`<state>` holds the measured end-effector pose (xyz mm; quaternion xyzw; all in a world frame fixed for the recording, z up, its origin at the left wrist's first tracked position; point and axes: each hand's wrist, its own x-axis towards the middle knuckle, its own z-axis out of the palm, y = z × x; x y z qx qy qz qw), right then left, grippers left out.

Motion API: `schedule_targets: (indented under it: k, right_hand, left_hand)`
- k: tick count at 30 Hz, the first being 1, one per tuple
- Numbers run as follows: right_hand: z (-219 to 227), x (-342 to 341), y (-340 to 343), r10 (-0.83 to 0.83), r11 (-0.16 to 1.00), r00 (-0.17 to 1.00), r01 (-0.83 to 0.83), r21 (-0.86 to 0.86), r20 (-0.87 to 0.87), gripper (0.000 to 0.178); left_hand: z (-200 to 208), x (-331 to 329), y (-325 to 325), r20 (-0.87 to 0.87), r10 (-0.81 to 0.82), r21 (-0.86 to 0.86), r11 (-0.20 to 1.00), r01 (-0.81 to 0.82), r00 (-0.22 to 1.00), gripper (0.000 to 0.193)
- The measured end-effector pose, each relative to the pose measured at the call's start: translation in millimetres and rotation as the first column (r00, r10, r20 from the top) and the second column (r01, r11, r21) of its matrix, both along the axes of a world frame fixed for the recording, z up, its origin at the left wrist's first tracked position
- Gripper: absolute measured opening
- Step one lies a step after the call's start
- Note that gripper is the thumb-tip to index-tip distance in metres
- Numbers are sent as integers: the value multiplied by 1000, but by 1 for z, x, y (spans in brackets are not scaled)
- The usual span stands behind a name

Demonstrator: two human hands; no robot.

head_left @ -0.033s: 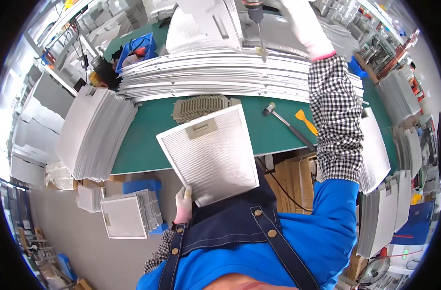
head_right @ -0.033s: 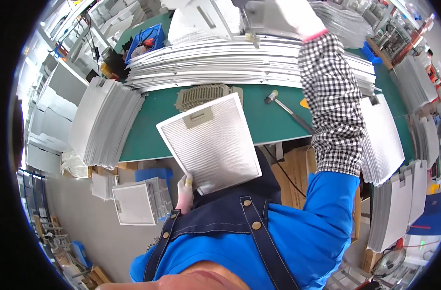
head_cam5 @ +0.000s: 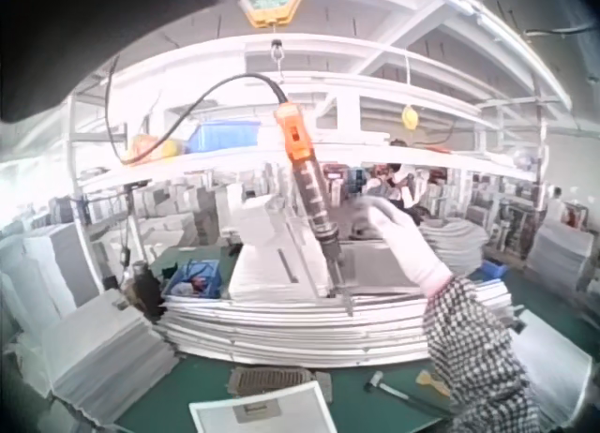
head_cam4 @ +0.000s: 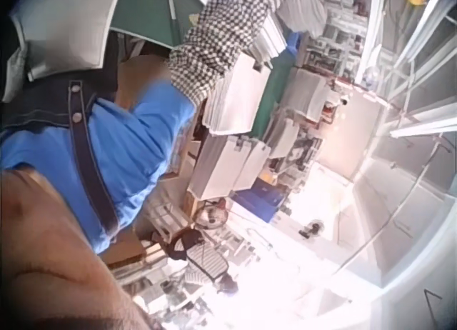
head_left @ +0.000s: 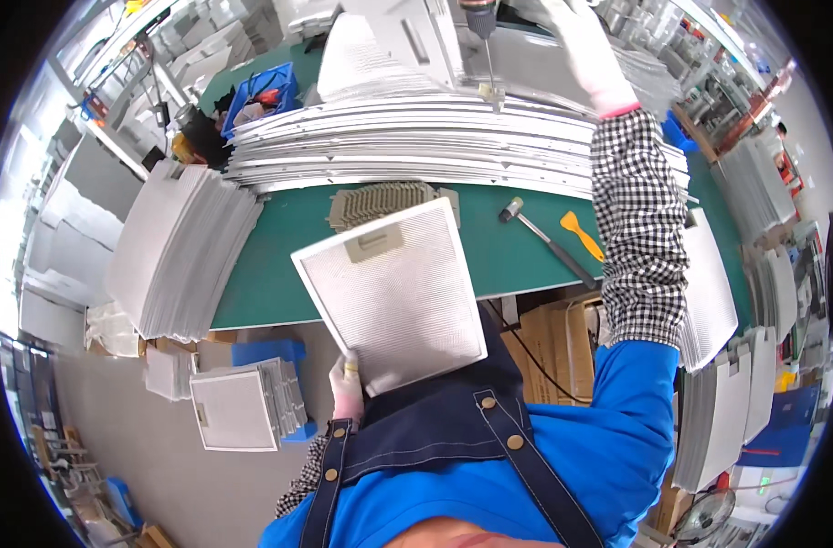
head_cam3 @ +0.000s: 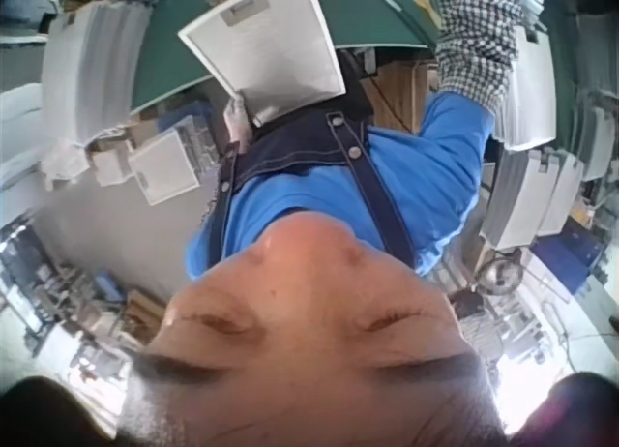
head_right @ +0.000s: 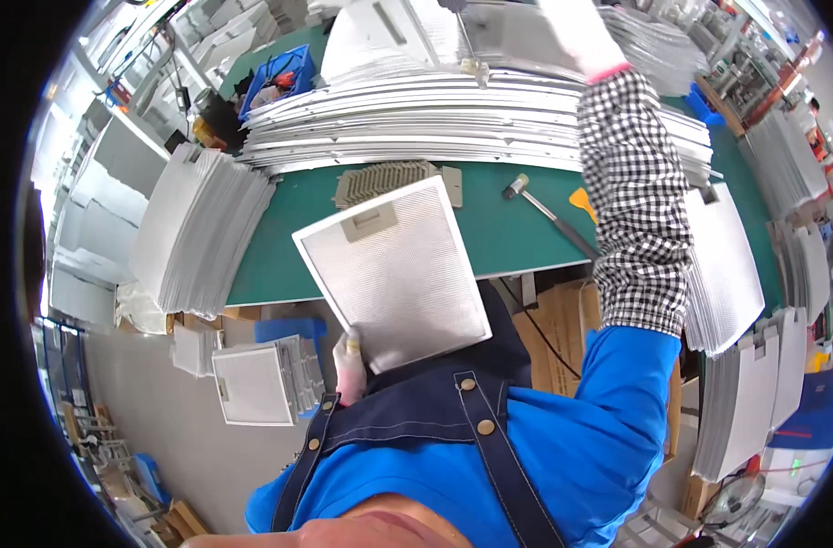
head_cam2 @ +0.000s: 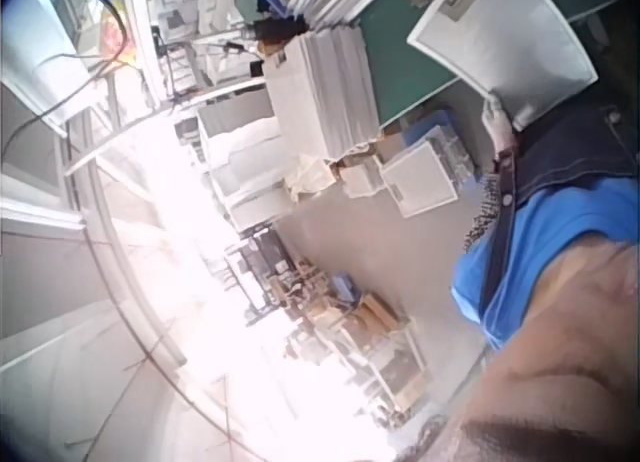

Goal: The person assembles air filters by picking up a mesh panel, inserting a cardboard insert, and fitting a white frame around it. They then use a handheld power drill to secure the frame to the mesh panel. The completed units are stacked on a nearby table.

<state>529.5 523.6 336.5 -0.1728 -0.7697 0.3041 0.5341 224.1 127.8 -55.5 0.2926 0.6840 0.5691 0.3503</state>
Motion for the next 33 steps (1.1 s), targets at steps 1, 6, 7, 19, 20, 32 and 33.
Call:
schedule_targets:
  k: [1, 6, 7, 19, 20, 32, 33]
  right_hand:
    - [-13, 11, 5, -311, 948, 940, 317, -22, 139, 49]
    - [-123, 176, 133, -730, 354, 76, 892, 281, 680, 80]
    - [-142, 191, 137, -745, 301, 41, 911, 281, 666, 82]
    - [-126, 121, 115, -510, 203, -236, 902, 382, 827, 72]
    - [-139, 129, 117, -559, 133, -340, 864, 486, 757, 69]
    - [-141, 214, 196, -616, 306, -104, 882, 359, 781, 65]
    - [-139, 214, 197, -622, 327, -42, 893, 308, 782, 65]
  left_hand:
    - [-5, -8, -1, 57, 79, -31, 997, -77, 995, 49]
    - [31, -50, 34, 108, 209, -148, 970, -193, 972, 55]
    - [32, -63, 36, 148, 214, -188, 965, -185, 966, 55]
    - [121, -130, -7, -257, 530, 170, 848, -502, 808, 42]
    - [135, -148, -23, -321, 609, 242, 793, -560, 725, 40]
    - [5, -301, -300, -674, 730, 23, -127, -992, -109, 46]
    - [-26, -303, -311, -728, 681, -38, -149, -988, -75, 46]
